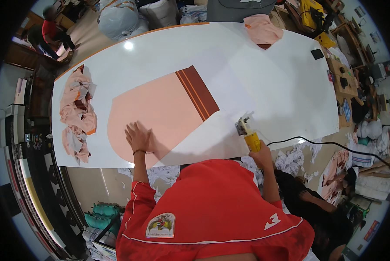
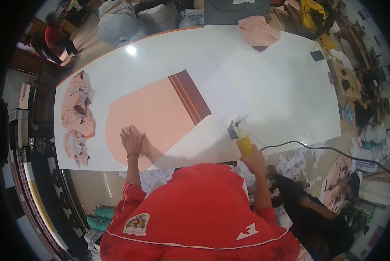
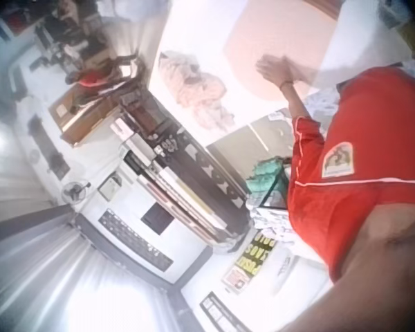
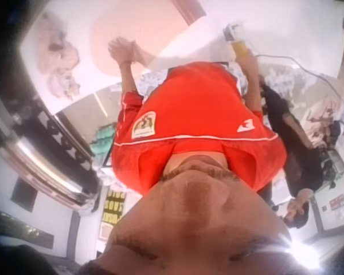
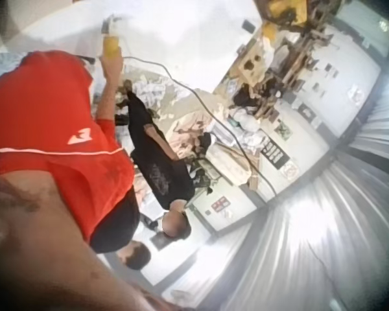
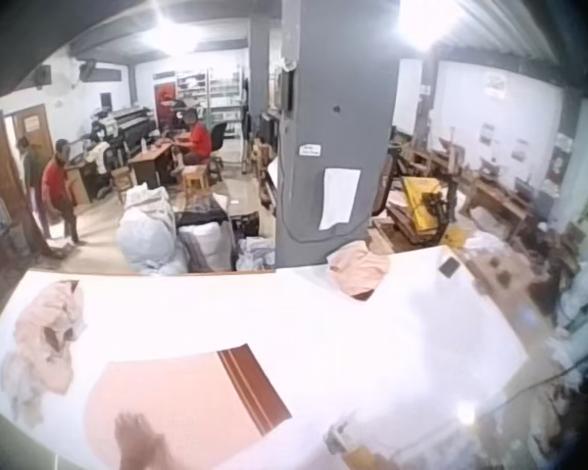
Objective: The person uses a yellow electric fabric cutter to cut a large piece of light pink fabric laid on a white table. They smooth the fabric, cut along the edges of a printed pattern, and remove the excess material. The person repeats this process for multiple sections of the fabric.
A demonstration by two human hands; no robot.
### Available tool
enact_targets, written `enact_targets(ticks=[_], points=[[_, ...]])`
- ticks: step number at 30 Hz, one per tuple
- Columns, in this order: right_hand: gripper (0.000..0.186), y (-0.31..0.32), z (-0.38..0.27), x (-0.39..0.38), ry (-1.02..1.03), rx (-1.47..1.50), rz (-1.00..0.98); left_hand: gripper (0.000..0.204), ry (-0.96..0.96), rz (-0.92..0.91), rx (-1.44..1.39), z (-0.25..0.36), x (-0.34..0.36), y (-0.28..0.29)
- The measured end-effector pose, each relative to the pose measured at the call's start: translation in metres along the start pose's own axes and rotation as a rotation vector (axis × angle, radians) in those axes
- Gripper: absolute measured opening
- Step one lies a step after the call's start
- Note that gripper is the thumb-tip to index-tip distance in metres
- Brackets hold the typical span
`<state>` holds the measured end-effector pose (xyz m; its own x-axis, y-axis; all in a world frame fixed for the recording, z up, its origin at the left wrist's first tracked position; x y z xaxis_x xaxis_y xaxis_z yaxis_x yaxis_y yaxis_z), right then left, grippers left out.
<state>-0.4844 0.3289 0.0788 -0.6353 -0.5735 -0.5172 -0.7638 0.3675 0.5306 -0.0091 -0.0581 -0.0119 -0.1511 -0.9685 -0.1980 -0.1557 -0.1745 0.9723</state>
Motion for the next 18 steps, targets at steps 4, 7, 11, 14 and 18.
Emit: enact_targets(ticks=[4,7,11,14,18], points=[[0.060,-0.013,-0.024,-0.008,0.010,-0.009,-0.044,0.099,0.169,-0.039,-0.037,-0.031,-0.025,-0.032],[0.059,-0.032,-0.031,0.003,-0.009,-0.035,-0.072,0.096,0.250,-0.013,-0.018,-0.086,-0.032,-0.039],[0.058,-0.025,-0.031,0.015,-0.071,-0.127,0.117,0.093,0.391,-0.098,-0.006,-0.114,-0.039,-0.039],[0.056,-0.014,-0.028,0.021,-0.059,-0.037,0.211,0.091,0.455,-0.155,0.019,-0.127,-0.050,-0.038],[0.054,-0.008,-0.039,0.014,0.027,0.036,0.079,0.090,0.446,-0.068,0.036,-0.136,-0.056,-0.051]])
Point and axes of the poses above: each hand's wrist, its own x-axis towards the middle knuckle, its own y-axis out of the back of the hand, z = x × y, the point moved 6 cm from there along x, towards the middle knuckle, and after that the axes turned 13 degrees about x, right-handed, at the moved point
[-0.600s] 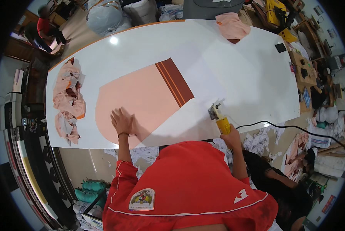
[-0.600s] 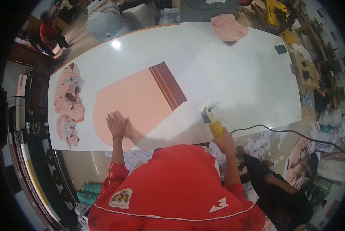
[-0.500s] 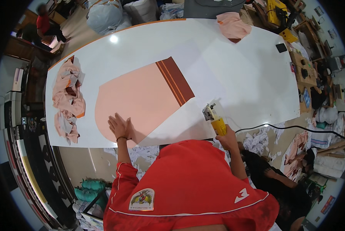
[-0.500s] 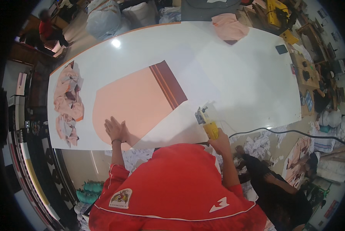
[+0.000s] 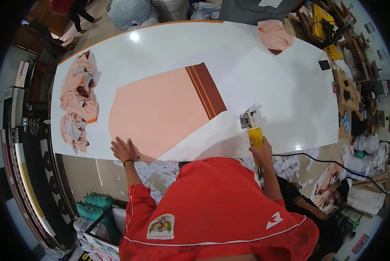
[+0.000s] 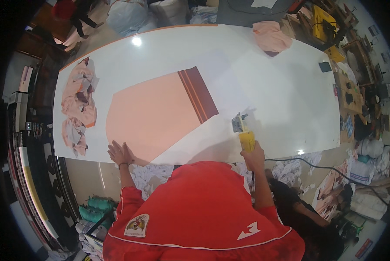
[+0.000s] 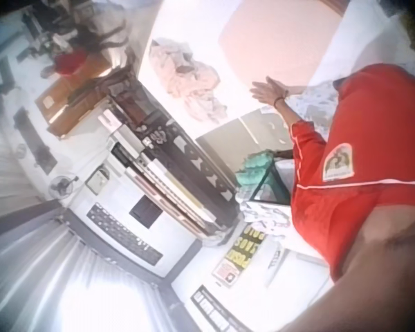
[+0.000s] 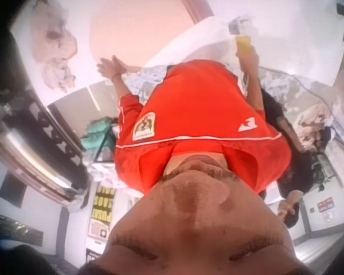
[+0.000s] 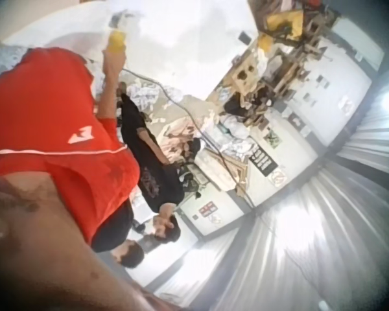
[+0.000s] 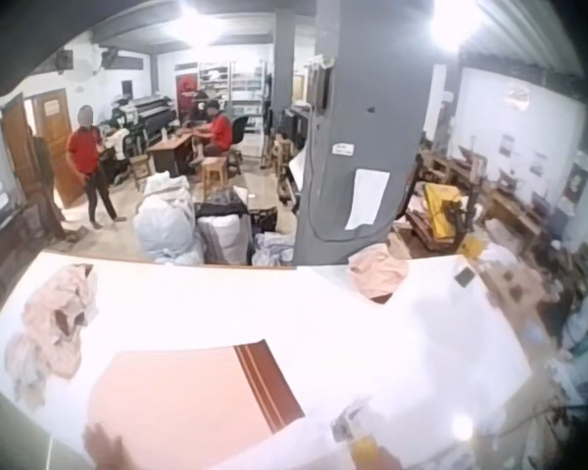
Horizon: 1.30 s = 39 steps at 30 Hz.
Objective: The person uses a yellow electric fabric cutter to cut a large piece of light pink fabric laid on a white table. They smooth the fabric, cut along the edges of a printed pattern, and remove the excess material. The person repeats this process for multiple sections of the fabric.
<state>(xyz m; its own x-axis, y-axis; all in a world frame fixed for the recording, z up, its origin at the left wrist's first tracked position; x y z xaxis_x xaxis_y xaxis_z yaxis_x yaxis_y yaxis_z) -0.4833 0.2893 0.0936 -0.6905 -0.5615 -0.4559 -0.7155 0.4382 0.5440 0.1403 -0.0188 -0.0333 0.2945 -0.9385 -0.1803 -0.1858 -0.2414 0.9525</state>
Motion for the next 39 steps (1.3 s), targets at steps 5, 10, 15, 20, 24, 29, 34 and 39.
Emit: enact_targets(ticks=[5,10,15,20,24,29,34,39], points=[[0.056,-0.029,-0.011,-0.003,0.026,-0.126,-0.121,0.090,0.054,0.143,-0.032,0.000,-0.003,-0.006],[0.062,-0.048,-0.005,0.015,0.044,-0.274,-0.098,0.091,0.039,0.116,-0.037,0.004,-0.007,0.004],[0.066,-0.047,-0.020,0.030,0.041,-0.352,-0.119,0.092,0.045,0.094,-0.004,0.015,-0.017,0.019],[0.066,-0.049,-0.020,0.037,0.091,-0.334,-0.104,0.092,0.051,0.118,0.005,0.015,-0.020,0.021],[0.065,-0.053,-0.019,0.041,0.091,-0.316,-0.087,0.092,0.051,0.134,0.002,0.016,-0.020,0.022],[0.063,-0.058,-0.025,0.048,0.074,-0.257,-0.099,0.093,0.048,0.136,-0.036,0.016,-0.022,0.027],[0.059,-0.065,-0.040,0.060,0.116,-0.221,-0.106,0.090,0.050,0.123,-0.020,0.020,-0.024,0.034],[0.055,-0.074,-0.058,0.076,0.116,-0.188,-0.116,0.089,0.047,0.124,-0.011,0.020,-0.023,0.035]])
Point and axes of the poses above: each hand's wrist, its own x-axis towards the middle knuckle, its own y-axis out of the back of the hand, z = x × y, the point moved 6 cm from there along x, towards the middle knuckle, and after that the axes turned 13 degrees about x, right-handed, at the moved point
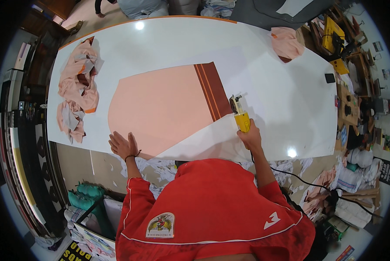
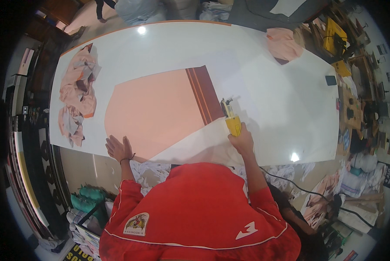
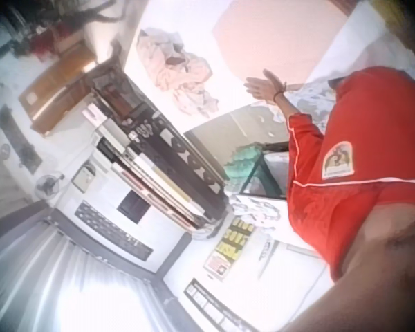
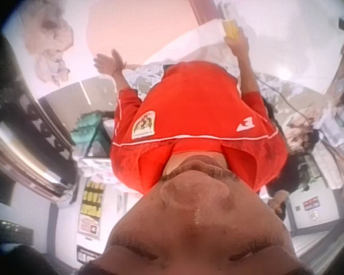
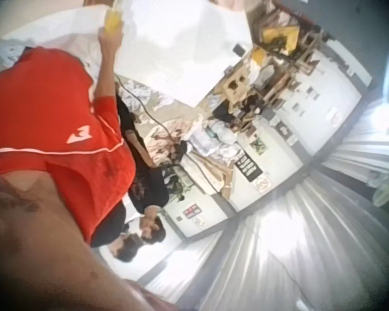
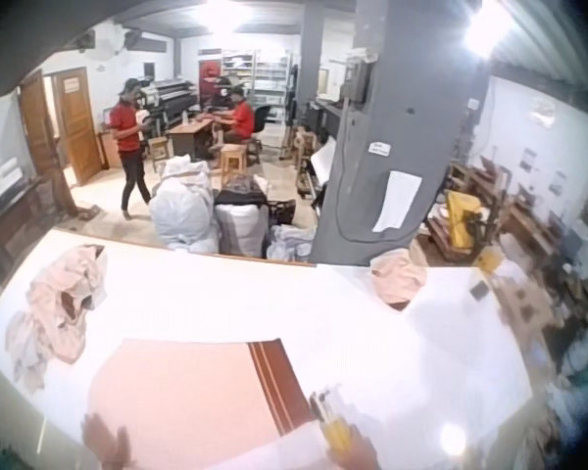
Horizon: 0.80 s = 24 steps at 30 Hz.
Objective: The person uses a yellow electric fabric cutter to cut a large piece of light pink fabric laid on a white table. They smooth the fabric, cut along the edges of a printed pattern, and remove the excess material. The person repeats this process for multiple sections of the fabric.
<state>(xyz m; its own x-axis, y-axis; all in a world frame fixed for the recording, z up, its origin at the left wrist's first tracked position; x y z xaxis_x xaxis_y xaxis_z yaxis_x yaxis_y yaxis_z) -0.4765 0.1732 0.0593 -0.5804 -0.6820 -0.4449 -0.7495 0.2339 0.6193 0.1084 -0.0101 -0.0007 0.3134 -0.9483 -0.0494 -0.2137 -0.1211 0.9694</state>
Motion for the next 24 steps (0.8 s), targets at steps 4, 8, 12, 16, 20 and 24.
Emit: enact_targets(ticks=[4,8,12,16,20,24], points=[[0.055,-0.003,-0.017,0.020,0.032,-0.013,0.006,0.090,0.008,-0.008,0.011,0.001,0.001,0.000],[0.056,-0.005,-0.041,0.039,0.039,-0.029,-0.007,0.090,0.009,0.012,0.024,-0.002,0.001,-0.004],[0.056,-0.011,-0.057,0.067,0.056,-0.073,-0.009,0.090,0.004,0.015,0.014,-0.001,0.004,-0.004],[0.056,-0.016,-0.078,0.096,0.045,-0.074,-0.012,0.090,0.006,0.037,0.026,-0.002,0.005,-0.008],[0.056,-0.021,-0.106,0.128,0.072,-0.081,0.010,0.091,0.010,0.040,0.027,-0.007,0.006,-0.014],[0.059,-0.031,-0.134,0.170,0.077,-0.094,-0.007,0.093,-0.003,0.068,0.000,-0.008,0.006,-0.017]])
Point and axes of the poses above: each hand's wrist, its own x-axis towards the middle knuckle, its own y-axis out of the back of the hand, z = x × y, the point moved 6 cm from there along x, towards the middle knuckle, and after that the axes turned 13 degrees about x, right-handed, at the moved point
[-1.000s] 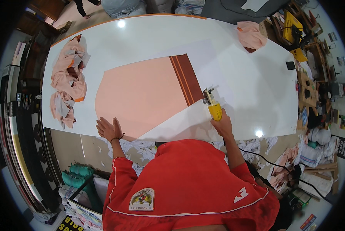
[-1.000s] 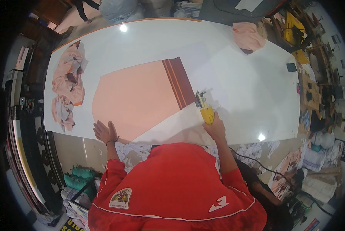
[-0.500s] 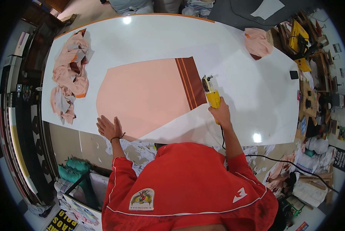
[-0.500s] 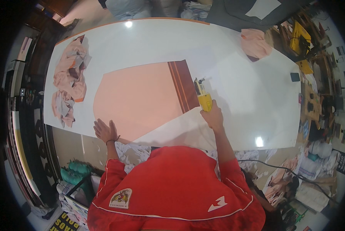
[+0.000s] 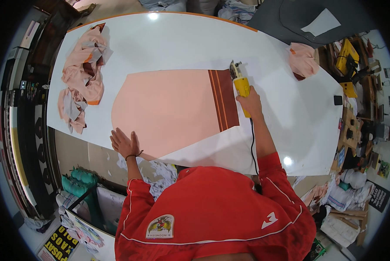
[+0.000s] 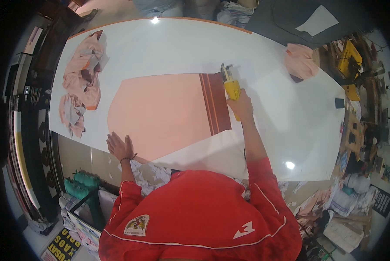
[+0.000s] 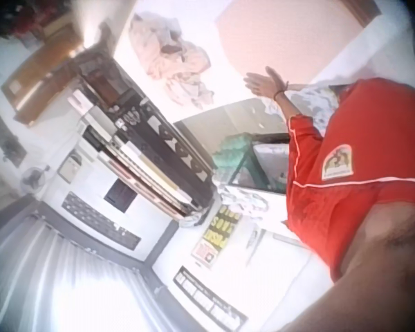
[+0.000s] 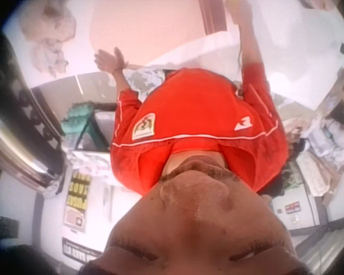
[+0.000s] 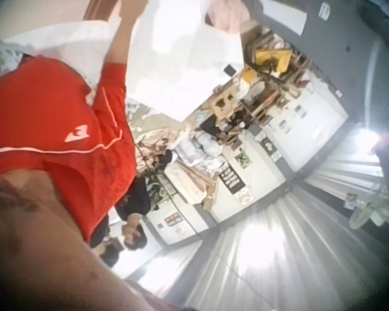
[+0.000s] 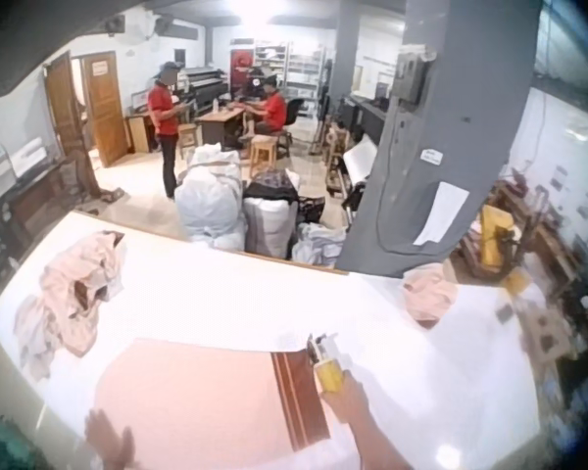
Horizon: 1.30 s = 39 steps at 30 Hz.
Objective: The person uses a yellow electric fabric cutter to cut a large piece of light pink fabric laid on a white table. They smooth the fabric, cut along the edges of a printed pattern, and remove the excess material. The person repeats this process for multiple sections of the fabric.
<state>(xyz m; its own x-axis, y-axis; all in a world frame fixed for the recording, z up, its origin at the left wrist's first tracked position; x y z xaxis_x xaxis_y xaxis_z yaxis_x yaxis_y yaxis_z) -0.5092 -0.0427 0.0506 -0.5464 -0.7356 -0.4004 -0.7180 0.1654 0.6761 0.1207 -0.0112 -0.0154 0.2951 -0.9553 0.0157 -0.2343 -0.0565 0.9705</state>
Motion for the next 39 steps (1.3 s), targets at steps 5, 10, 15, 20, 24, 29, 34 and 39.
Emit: enact_targets(ticks=[5,10,15,20,24,29,34,39], points=[[0.065,-0.016,-0.032,0.072,0.064,0.034,0.018,0.096,-0.018,0.040,-0.042,-0.006,0.004,-0.007],[0.064,-0.020,-0.026,0.114,0.118,0.259,0.004,0.097,-0.014,-0.188,0.095,-0.017,0.054,-0.012],[0.061,-0.003,0.028,0.082,0.035,0.408,-0.073,0.098,0.123,-0.156,0.214,-0.034,0.156,-0.012],[0.058,0.023,0.113,-0.005,0.007,0.415,-0.024,0.081,-0.127,0.431,0.253,0.067,0.189,-0.013],[0.055,0.064,0.232,-0.127,-0.173,0.536,0.186,0.110,-0.482,-0.140,-0.108,0.325,0.073,0.080],[0.049,0.090,0.292,-0.246,-0.267,0.661,0.286,0.109,-0.825,-0.041,-0.197,0.421,-0.084,0.106],[0.051,0.118,0.309,-0.310,-0.287,0.384,0.305,0.098,-1.272,-0.164,-0.449,0.431,-0.195,0.134],[0.063,0.135,0.296,-0.322,-0.217,0.025,0.181,0.083,-1.494,-0.212,-0.437,0.349,-0.256,0.118]])
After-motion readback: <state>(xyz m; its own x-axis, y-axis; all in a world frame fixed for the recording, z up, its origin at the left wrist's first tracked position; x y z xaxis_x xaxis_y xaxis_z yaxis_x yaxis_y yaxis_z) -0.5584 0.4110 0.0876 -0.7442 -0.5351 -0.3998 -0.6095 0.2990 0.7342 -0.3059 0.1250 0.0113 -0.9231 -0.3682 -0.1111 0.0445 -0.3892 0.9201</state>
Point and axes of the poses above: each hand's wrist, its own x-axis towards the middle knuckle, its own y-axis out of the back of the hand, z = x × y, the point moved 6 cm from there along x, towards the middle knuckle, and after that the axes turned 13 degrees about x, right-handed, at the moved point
